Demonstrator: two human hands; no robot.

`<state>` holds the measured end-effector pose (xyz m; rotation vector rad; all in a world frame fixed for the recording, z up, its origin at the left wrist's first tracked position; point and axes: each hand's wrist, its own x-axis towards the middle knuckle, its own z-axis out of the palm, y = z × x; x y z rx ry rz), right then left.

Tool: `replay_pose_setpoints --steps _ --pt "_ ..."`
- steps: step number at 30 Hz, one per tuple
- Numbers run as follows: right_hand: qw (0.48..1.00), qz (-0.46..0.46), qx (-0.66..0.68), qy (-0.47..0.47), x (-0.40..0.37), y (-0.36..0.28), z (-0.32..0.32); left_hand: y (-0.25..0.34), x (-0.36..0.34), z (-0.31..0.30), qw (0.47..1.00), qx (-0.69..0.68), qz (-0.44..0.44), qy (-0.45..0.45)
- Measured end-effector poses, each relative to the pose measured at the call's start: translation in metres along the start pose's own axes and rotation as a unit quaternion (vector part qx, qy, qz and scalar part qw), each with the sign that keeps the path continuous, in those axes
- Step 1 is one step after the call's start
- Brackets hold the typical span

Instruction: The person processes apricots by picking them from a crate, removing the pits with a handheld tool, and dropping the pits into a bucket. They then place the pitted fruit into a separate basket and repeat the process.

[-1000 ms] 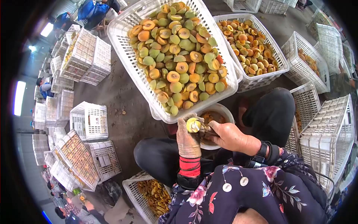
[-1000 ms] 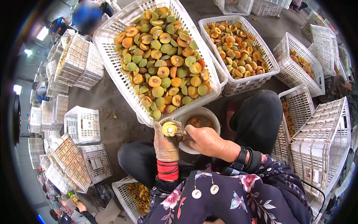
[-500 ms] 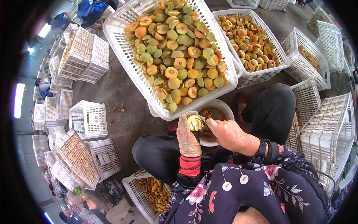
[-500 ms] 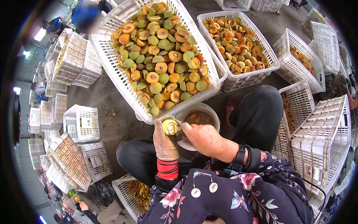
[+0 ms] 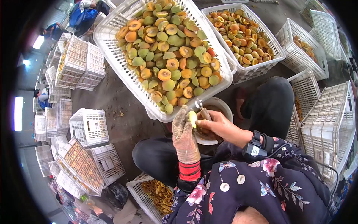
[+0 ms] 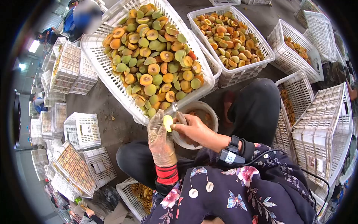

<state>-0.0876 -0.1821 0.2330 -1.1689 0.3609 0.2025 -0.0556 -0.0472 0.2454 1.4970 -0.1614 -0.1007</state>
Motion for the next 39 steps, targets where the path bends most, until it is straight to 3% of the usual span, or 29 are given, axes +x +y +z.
replay_pose_setpoints --steps 1,2,8,10,11,12,13,16,17,18,19,20,21,29,34,37,39 --pt "0.998 0.051 0.034 -0.021 -0.002 -0.003 -0.001 0.004 0.0 0.002 0.98 -0.181 -0.08 0.012" --pt "0.992 0.102 0.067 -0.043 -0.004 -0.004 -0.001 0.007 -0.001 0.002 0.98 -0.179 -0.081 0.012" --pt "0.994 0.056 0.073 -0.051 0.0 0.002 -0.008 0.009 -0.004 -0.007 0.991 -0.067 -0.113 -0.04" --pt "0.982 -0.168 -0.087 0.003 0.008 0.02 -0.008 0.003 -0.004 -0.012 0.996 0.0 -0.064 -0.068" --pt "0.982 -0.168 -0.088 0.003 0.009 0.021 -0.011 -0.002 -0.003 -0.013 0.987 -0.076 -0.125 -0.064" --pt "0.949 -0.241 -0.202 0.003 0.009 0.02 -0.014 -0.007 -0.001 -0.015 0.97 -0.151 -0.184 -0.059" --pt "0.898 -0.31 -0.312 0.003 0.007 0.015 -0.015 -0.01 0.001 -0.019 0.969 -0.107 -0.211 -0.064" --pt "0.876 -0.226 -0.425 0.017 -0.007 -0.002 -0.014 -0.013 0.001 -0.02 0.978 -0.084 -0.188 -0.033" --pt "0.877 -0.214 -0.43 0.01 -0.012 -0.003 -0.015 -0.004 0.002 -0.021 0.954 0.286 -0.002 -0.085" --pt "0.877 -0.213 -0.431 0.009 -0.018 -0.004 -0.014 -0.008 0.002 -0.021 0.955 0.286 -0.003 -0.084" --pt "0.863 -0.189 -0.468 -0.011 -0.023 -0.004 -0.013 -0.014 0.001 -0.02 0.994 -0.002 -0.108 -0.035" --pt "0.848 -0.164 -0.503 -0.032 -0.028 -0.004 -0.012 -0.018 0.001 -0.02 0.936 -0.289 -0.201 0.017" --pt "0.841 -0.176 -0.511 -0.038 -0.03 -0.002 -0.011 -0.02 0.002 -0.022 0.93 -0.315 -0.191 -0.012" --pt "0.826 -0.182 -0.533 -0.036 -0.027 0.004 -0.003 -0.01 0.001 -0.007 0.934 -0.288 -0.207 0.032" --pt "0.813 -0.198 -0.546 -0.038 -0.025 0.009 -0.001 -0.005 -0.001 -0.003 0.964 -0.187 -0.181 0.057" --pt "0.825 -0.127 -0.547 -0.059 -0.025 0.01 0.003 -0.008 0.0 -0.004 0.964 -0.183 -0.186 0.057" --pt "0.9 -0.13 -0.407 -0.093 -0.025 0.013 0.004 -0.005 0.0 -0.002 0.959 -0.199 -0.19 0.063"
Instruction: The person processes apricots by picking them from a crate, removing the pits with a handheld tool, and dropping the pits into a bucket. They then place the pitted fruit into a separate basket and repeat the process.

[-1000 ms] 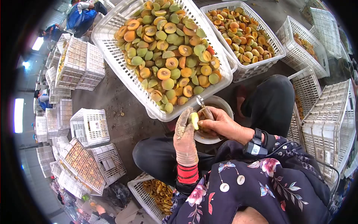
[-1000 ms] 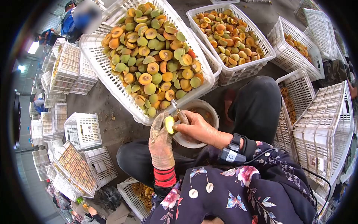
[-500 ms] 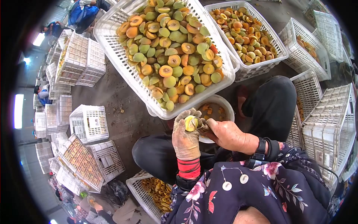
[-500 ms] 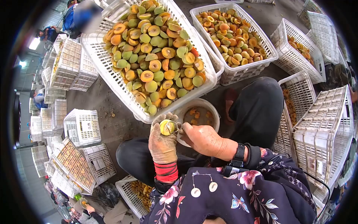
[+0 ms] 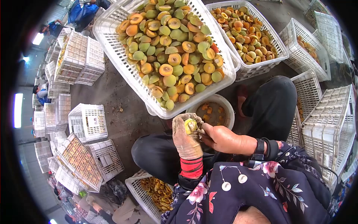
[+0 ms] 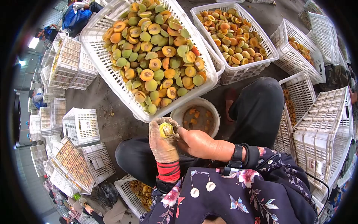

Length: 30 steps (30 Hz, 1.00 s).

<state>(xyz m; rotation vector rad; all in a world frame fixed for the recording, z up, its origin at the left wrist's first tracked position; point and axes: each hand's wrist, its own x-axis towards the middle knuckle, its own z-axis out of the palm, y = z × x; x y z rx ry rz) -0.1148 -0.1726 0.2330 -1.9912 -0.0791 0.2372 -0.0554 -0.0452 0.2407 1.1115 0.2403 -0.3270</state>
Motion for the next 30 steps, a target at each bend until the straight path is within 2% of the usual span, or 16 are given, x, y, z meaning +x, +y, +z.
replay_pose_setpoints --steps 2,5,7,11,13,15,17,19,21,23,24,25,26,27,29,30 --pt "0.999 -0.018 0.039 -0.006 0.002 0.005 -0.001 0.001 0.0 0.001 1.0 -0.018 -0.005 0.004" --pt "0.995 -0.031 0.092 -0.032 0.002 0.007 -0.008 0.005 0.002 -0.003 0.999 0.028 0.009 -0.041" --pt "0.997 0.019 0.012 -0.07 -0.001 -0.001 -0.017 0.008 0.004 -0.003 0.997 -0.008 -0.035 -0.065" --pt "0.992 0.068 -0.055 -0.096 0.0 -0.012 -0.016 0.002 0.009 -0.003 0.999 0.042 -0.019 0.008" --pt "0.987 -0.013 0.145 -0.068 -0.001 -0.004 -0.006 0.005 0.008 -0.003 0.998 0.07 0.001 0.006" --pt "0.985 -0.017 0.152 -0.073 -0.001 0.001 -0.005 0.009 0.007 -0.002 0.998 0.06 0.016 -0.012" --pt "0.996 0.007 0.035 -0.086 0.001 -0.002 -0.012 0.02 0.005 0.005 0.997 0.079 -0.005 -0.001" --pt "0.994 -0.004 0.067 -0.088 0.004 0.002 -0.012 0.021 0.005 0.005 0.995 0.1 -0.03 0.011" --pt "0.991 -0.02 0.097 -0.09 0.006 -0.001 -0.015 0.018 0.013 0.001 0.983 0.178 0.031 -0.004" --pt "0.944 0.12 0.261 -0.16 0.004 -0.019 -0.025 0.016 0.011 0.007 0.985 0.165 0.047 0.005" --pt "0.971 -0.031 0.226 -0.068 0.002 0.011 0.0 0.016 0.009 0.01 0.992 0.117 0.047 0.014" --pt "0.971 -0.032 0.226 -0.065 0.002 0.006 -0.005 0.015 0.008 0.014 0.996 0.069 0.046 0.021" --pt "0.993 -0.012 0.099 -0.062 0.002 0.0 -0.013 0.015 0.004 0.019 1.0 0.008 0.008 0.028" --pt "0.998 0.008 -0.029 -0.059 0.002 -0.004 -0.018 0.014 0.004 0.019 1.0 0.009 0.006 0.028" --pt "0.996 0.013 -0.036 -0.076 0.005 0.004 -0.019 0.016 0.007 0.021 0.999 0.014 -0.026 0.024" --pt "0.994 -0.003 0.044 -0.097 0.004 0.004 -0.02 0.021 0.004 0.021 0.997 0.058 -0.04 0.024"
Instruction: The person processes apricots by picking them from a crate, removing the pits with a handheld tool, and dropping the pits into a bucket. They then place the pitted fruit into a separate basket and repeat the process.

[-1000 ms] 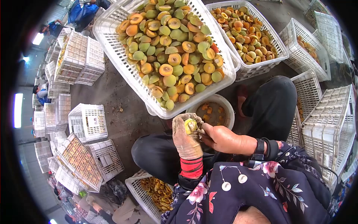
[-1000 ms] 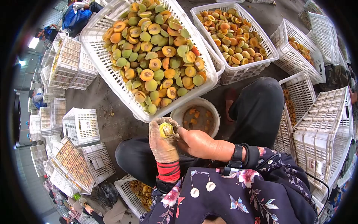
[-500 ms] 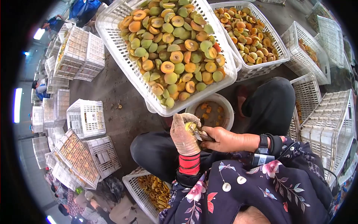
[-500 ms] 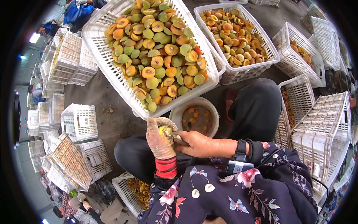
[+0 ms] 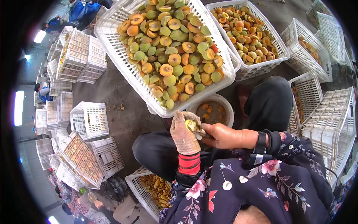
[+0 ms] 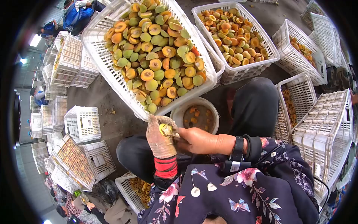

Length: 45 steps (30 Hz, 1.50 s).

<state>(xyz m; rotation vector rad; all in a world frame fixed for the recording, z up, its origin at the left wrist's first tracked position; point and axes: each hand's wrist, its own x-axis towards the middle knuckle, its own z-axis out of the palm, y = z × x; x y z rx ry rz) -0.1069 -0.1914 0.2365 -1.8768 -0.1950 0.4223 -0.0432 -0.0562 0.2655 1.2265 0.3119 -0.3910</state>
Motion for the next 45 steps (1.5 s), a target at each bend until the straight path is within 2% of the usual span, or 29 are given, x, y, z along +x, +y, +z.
replay_pose_setpoints --steps 2,3,5,6,8,9,10,11,12,13,14,15,16,17,20,21,23,25,28,31,32,33,35,37,40,41,42,43,45 --pt "0.989 -0.069 0.127 -0.009 0.0 0.008 0.003 -0.003 0.005 -0.009 0.998 0.045 0.027 -0.029" --pt "0.989 -0.071 0.127 -0.011 0.0 0.01 0.003 -0.003 0.008 -0.013 0.993 0.091 0.055 -0.058" --pt "0.997 -0.067 0.032 -0.036 0.001 0.009 -0.002 0.0 0.009 -0.016 0.991 0.101 0.037 -0.085" --pt "0.997 -0.067 0.033 -0.037 -0.001 0.007 -0.005 -0.001 0.01 -0.02 0.982 0.152 0.023 -0.108" --pt "0.969 0.053 0.174 -0.169 0.0 -0.011 -0.022 0.002 0.009 -0.018 0.965 0.22 0.033 -0.138" --pt "0.968 0.052 0.175 -0.169 0.0 -0.004 -0.022 0.002 0.009 -0.018 0.965 0.221 0.032 -0.138" --pt "0.896 0.116 0.348 -0.252 0.0 0.003 -0.024 0.001 0.01 -0.019 0.974 0.134 0.028 -0.179" --pt "0.782 0.175 0.502 -0.324 0.0 0.009 -0.025 -0.001 0.013 -0.02 0.974 0.044 0.026 -0.219" --pt "0.788 0.165 0.51 -0.303 -0.002 0.011 -0.021 -0.011 0.016 -0.02 0.974 -0.06 0.015 -0.219" --pt "0.788 0.165 0.509 -0.304 -0.002 0.009 -0.016 -0.014 0.014 -0.017 0.974 -0.06 0.017 -0.218" --pt "0.892 0.121 0.372 -0.225 -0.001 0.007 -0.01 -0.017 0.012 -0.014 0.983 -0.101 0.005 -0.154" --pt "0.964 0.072 0.218 -0.136 -0.002 0.006 -0.005 -0.018 0.012 -0.011 0.986 -0.143 -0.006 -0.091" --pt "0.98 -0.153 0.129 0.001 0.003 0.034 0.017 -0.024 0.016 -0.014 0.987 -0.138 -0.004 -0.084" --pt "0.98 -0.152 0.128 0.0 -0.001 0.033 0.015 -0.028 0.02 -0.018 0.987 -0.14 -0.005 -0.083" --pt "0.99 -0.08 -0.112 -0.027 -0.013 0.017 0.002 -0.025 0.031 -0.029 0.971 -0.235 -0.035 0.007" --pt "0.99 -0.08 -0.113 -0.027 -0.012 0.023 0.003 -0.025 0.033 -0.033 0.971 -0.235 -0.035 0.007" --pt "0.961 -0.024 -0.274 0.015 -0.009 0.046 0.004 -0.033 0.042 -0.041 0.987 -0.141 0.033 0.066" --pt "0.918 0.138 -0.371 -0.035 -0.006 0.062 -0.001 -0.041 0.043 -0.052 0.991 -0.124 0.028 0.048" --pt "0.924 0.122 -0.361 -0.016 -0.013 0.054 -0.008 -0.048 0.037 -0.056 0.998 -0.044 0.008 0.035" --pt "0.958 0.056 -0.274 0.06 0.0 0.026 -0.014 -0.059 0.039 -0.048 1.0 -0.006 0.001 0.018" --pt "0.971 0.021 -0.208 0.118 0.006 0.02 -0.012 -0.057 0.033 -0.035 1.0 0.008 -0.017 -0.013" --pt "0.974 -0.015 -0.142 0.177 0.009 0.017 -0.012 -0.083 0.05 -0.056 0.99 0.098 0.014 -0.102" --pt "0.976 -0.017 -0.127 0.175 0.018 0.03 -0.015 -0.074 0.04 -0.032 0.988 0.03 -0.01 -0.151" --pt "0.98 -0.055 -0.099 0.162 0.023 0.032 -0.033 -0.07 0.041 -0.023 0.984 0.051 0.031 -0.166" --pt "0.939 -0.017 -0.169 0.298 0.025 0.003 -0.102 -0.064 0.045 -0.025 0.987 -0.032 -0.045 -0.15" --pt "0.914 0.112 -0.248 0.302 0.03 -0.003 -0.134 -0.066 0.049 -0.028 0.987 -0.032 -0.041 -0.152" --pt "0.875 0.013 -0.244 0.417 0.034 -0.003 -0.159 -0.072 0.055 -0.032 0.99 -0.025 -0.071 -0.115" --pt "0.824 -0.077 -0.292 0.48 0.04 0.0 -0.183 -0.074 0.059 -0.035 0.992 -0.018 -0.099 -0.079" --pt "0.824 -0.039 -0.344 0.448 0.06 0.001 -0.201 -0.072 0.058 -0.032 0.991 -0.055 -0.104 -0.07"
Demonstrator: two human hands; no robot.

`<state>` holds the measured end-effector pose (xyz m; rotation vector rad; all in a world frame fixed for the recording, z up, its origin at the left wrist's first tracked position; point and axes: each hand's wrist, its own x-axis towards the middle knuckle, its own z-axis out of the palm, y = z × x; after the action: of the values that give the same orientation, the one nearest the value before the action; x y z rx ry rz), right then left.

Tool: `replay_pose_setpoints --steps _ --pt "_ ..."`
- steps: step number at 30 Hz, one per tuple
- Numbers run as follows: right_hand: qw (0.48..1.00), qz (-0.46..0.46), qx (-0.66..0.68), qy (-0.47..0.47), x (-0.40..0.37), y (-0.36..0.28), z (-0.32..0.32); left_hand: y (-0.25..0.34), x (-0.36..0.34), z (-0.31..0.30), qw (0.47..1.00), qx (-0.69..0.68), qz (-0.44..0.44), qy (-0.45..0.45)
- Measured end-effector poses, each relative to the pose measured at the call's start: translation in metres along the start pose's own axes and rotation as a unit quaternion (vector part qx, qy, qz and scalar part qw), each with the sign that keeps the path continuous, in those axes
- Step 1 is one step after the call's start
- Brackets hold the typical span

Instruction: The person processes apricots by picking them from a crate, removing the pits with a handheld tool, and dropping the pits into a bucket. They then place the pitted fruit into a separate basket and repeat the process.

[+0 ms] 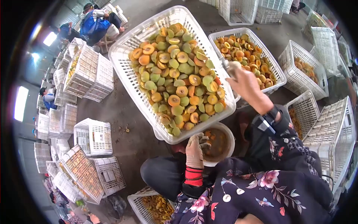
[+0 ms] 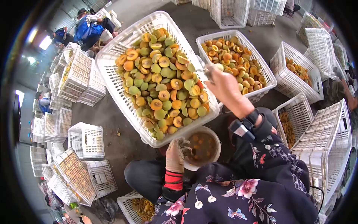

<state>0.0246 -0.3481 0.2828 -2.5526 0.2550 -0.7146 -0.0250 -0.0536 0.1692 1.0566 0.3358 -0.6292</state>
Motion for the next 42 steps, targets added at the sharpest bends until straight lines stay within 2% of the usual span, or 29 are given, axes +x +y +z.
replay_pose_setpoints --steps 2,3,4,7,9,10,12,13,14,16,18,20,22,23,24,27,31,34,36,38,40,42 --pt "0.965 0.024 -0.172 -0.198 0.014 -0.015 0.022 -0.001 -0.001 0.002 1.0 0.01 0.003 -0.019" --pt "0.968 0.13 0.108 -0.185 0.014 -0.009 0.059 0.002 -0.002 0.007 0.999 0.052 0.008 -0.004" --pt "0.975 -0.021 -0.082 -0.207 0.023 -0.012 0.071 0.002 -0.002 0.005 0.999 0.047 0.0 -0.004" --pt "0.966 -0.049 -0.123 -0.223 0.03 -0.013 0.078 0.004 -0.005 0.002 0.999 0.034 0.006 0.001" --pt "0.986 -0.073 -0.047 -0.142 0.028 -0.016 0.075 0.012 -0.007 0.003 0.998 0.066 0.021 -0.004" --pt "0.986 -0.074 -0.049 -0.144 0.024 -0.02 0.071 0.013 -0.007 0.002 0.998 0.063 0.02 -0.004" --pt "0.971 -0.001 0.103 -0.217 0.005 -0.037 0.059 0.016 -0.006 0.001 0.993 0.037 0.113 -0.017" --pt "0.948 0.022 0.139 -0.287 -0.006 -0.048 0.051 0.013 -0.001 -0.004 0.99 0.026 0.133 -0.025" --pt "0.932 0.014 0.204 -0.298 -0.026 -0.061 0.043 0.021 -0.007 0.0 0.991 0.024 0.128 -0.018" --pt "0.886 0.017 0.311 -0.342 -0.063 -0.078 0.038 0.038 -0.022 0.012 0.981 0.057 0.151 -0.108" --pt "0.884 -0.019 0.329 -0.331 -0.095 -0.088 0.046 0.048 -0.036 0.026 0.981 0.078 0.152 -0.088" --pt "0.893 -0.038 0.304 -0.33 -0.112 -0.098 0.04 0.041 -0.034 0.019 0.994 0.035 0.086 -0.062" --pt "0.924 -0.008 0.275 -0.266 -0.125 -0.102 0.032 0.042 -0.044 0.02 0.995 0.006 0.083 -0.048" --pt "0.93 -0.026 0.27 -0.248 -0.129 -0.107 0.022 0.044 -0.049 0.023 0.995 -0.024 0.085 -0.039" --pt "0.93 -0.027 0.27 -0.25 -0.131 -0.111 0.012 0.045 -0.052 0.022 0.995 -0.025 0.085 -0.038" --pt "0.928 -0.048 0.144 -0.341 -0.139 -0.123 -0.017 0.048 -0.063 0.026 0.987 0.057 0.15 0.005" --pt "0.922 -0.045 0.12 -0.366 -0.149 -0.129 -0.024 0.051 -0.069 0.025 0.967 0.149 0.207 -0.011" --pt "0.917 -0.054 0.109 -0.38 -0.154 -0.129 -0.023 0.051 -0.07 0.021 0.977 0.115 0.181 -0.003" --pt "0.914 -0.052 0.104 -0.389 -0.153 -0.131 -0.026 0.053 -0.073 0.022 0.961 0.175 0.216 0.009" --pt "0.911 -0.049 0.098 -0.399 -0.154 -0.131 -0.027 0.054 -0.076 0.026 0.963 0.159 0.218 0.008" --pt "0.905 -0.039 0.226 -0.357 -0.158 -0.129 -0.024 0.054 -0.079 0.028 0.965 0.142 0.22 0.01" --pt "0.905 -0.036 0.195 -0.376 -0.157 -0.132 -0.025 0.053 -0.08 0.028 0.968 0.122 0.216 0.018"
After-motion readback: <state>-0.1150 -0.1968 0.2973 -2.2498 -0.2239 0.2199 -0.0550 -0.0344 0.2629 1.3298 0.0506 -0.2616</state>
